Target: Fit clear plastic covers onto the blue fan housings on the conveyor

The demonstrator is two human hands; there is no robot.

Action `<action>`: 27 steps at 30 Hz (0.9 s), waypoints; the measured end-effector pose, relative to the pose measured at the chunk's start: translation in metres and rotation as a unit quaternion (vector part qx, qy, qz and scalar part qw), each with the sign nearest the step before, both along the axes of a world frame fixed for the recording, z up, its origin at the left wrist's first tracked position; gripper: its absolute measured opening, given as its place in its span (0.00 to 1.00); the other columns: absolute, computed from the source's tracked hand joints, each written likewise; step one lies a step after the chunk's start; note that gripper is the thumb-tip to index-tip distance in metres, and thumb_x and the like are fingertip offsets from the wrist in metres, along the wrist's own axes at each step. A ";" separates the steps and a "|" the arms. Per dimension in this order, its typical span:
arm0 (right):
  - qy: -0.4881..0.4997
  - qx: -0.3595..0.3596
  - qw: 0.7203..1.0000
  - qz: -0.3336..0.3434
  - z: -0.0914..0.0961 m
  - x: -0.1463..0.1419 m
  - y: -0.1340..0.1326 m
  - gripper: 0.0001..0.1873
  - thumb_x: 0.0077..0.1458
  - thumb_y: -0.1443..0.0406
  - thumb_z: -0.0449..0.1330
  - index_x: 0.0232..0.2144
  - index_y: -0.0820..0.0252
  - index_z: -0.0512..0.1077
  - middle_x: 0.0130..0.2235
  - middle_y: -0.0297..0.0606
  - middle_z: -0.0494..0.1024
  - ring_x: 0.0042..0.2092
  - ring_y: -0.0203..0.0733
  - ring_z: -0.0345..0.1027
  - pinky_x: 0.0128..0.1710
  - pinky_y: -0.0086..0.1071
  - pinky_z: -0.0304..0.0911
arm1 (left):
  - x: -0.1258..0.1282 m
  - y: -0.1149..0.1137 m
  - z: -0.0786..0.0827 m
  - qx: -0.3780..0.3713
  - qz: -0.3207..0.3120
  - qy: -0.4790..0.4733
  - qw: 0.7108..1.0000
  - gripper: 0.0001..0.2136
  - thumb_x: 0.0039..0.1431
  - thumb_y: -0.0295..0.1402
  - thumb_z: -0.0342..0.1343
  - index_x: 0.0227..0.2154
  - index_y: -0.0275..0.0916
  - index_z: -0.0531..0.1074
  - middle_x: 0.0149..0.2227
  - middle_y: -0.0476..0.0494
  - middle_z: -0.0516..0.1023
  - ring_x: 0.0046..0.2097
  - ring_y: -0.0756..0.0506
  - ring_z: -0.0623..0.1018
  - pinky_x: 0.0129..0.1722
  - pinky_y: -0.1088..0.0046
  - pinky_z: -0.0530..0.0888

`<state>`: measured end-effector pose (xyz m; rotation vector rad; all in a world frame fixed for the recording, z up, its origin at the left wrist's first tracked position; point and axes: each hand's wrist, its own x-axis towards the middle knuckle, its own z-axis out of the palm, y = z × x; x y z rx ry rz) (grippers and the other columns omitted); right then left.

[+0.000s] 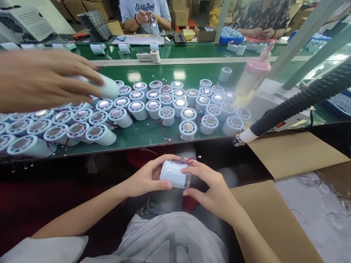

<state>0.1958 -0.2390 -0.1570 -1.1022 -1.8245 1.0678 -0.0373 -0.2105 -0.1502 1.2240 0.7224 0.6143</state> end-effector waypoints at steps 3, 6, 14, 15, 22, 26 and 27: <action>-0.020 0.004 1.000 0.013 0.000 0.002 -0.003 0.19 0.51 0.66 0.68 0.47 0.53 0.72 0.54 0.43 0.75 0.59 0.54 0.65 0.56 0.46 0.65 | -0.002 -0.001 0.004 0.012 -0.014 0.032 0.999 0.33 0.49 0.35 0.67 0.58 0.46 0.63 0.58 0.38 0.69 0.50 0.41 0.76 0.47 0.65 0.75; 0.024 -0.059 0.997 0.035 0.004 0.004 -0.004 0.21 0.53 0.65 0.68 0.49 0.53 0.69 0.56 0.44 0.72 0.57 0.53 0.67 0.52 0.41 0.69 | -0.004 -0.001 0.011 0.069 -0.017 0.062 0.996 0.35 0.47 0.35 0.69 0.59 0.45 0.64 0.60 0.39 0.68 0.55 0.38 0.73 0.52 0.62 0.73; 0.093 -0.146 0.984 0.051 0.014 0.002 -0.003 0.22 0.53 0.63 0.68 0.50 0.48 0.69 0.51 0.37 0.73 0.52 0.46 0.70 0.49 0.36 0.71 | -0.008 -0.004 0.016 0.153 -0.027 0.091 0.984 0.34 0.48 0.37 0.68 0.59 0.47 0.64 0.60 0.39 0.68 0.58 0.38 0.70 0.55 0.63 0.72; 0.102 -0.157 0.981 0.053 0.014 0.002 -0.003 0.21 0.54 0.63 0.68 0.50 0.49 0.69 0.50 0.38 0.74 0.52 0.46 0.70 0.48 0.36 0.71 | -0.009 -0.004 0.015 0.162 -0.029 0.096 0.982 0.34 0.48 0.37 0.68 0.59 0.47 0.64 0.60 0.39 0.68 0.59 0.38 0.70 0.55 0.63 0.71; 0.172 -0.257 0.950 0.048 0.014 -0.001 -0.003 0.22 0.53 0.59 0.67 0.49 0.53 0.67 0.44 0.40 0.76 0.44 0.45 0.71 0.41 0.35 0.72 | -0.011 -0.004 0.015 0.209 -0.034 0.102 0.972 0.34 0.49 0.38 0.68 0.60 0.45 0.64 0.60 0.38 0.68 0.60 0.36 0.69 0.58 0.59 0.68; 0.202 -0.298 0.932 0.038 0.012 -0.002 -0.002 0.21 0.53 0.57 0.67 0.47 0.55 0.68 0.40 0.38 0.76 0.40 0.40 0.71 0.36 0.29 0.70 | -0.012 -0.003 0.015 0.229 -0.040 0.093 0.968 0.33 0.49 0.37 0.68 0.59 0.46 0.64 0.60 0.39 0.68 0.60 0.37 0.68 0.59 0.60 0.68; 0.209 -0.309 0.927 0.038 0.012 -0.003 -0.002 0.21 0.54 0.56 0.67 0.47 0.55 0.67 0.39 0.37 0.76 0.38 0.39 0.72 0.34 0.28 0.71 | -0.012 -0.003 0.015 0.235 -0.040 0.093 0.967 0.33 0.49 0.37 0.67 0.59 0.46 0.64 0.60 0.39 0.68 0.61 0.37 0.68 0.59 0.59 0.67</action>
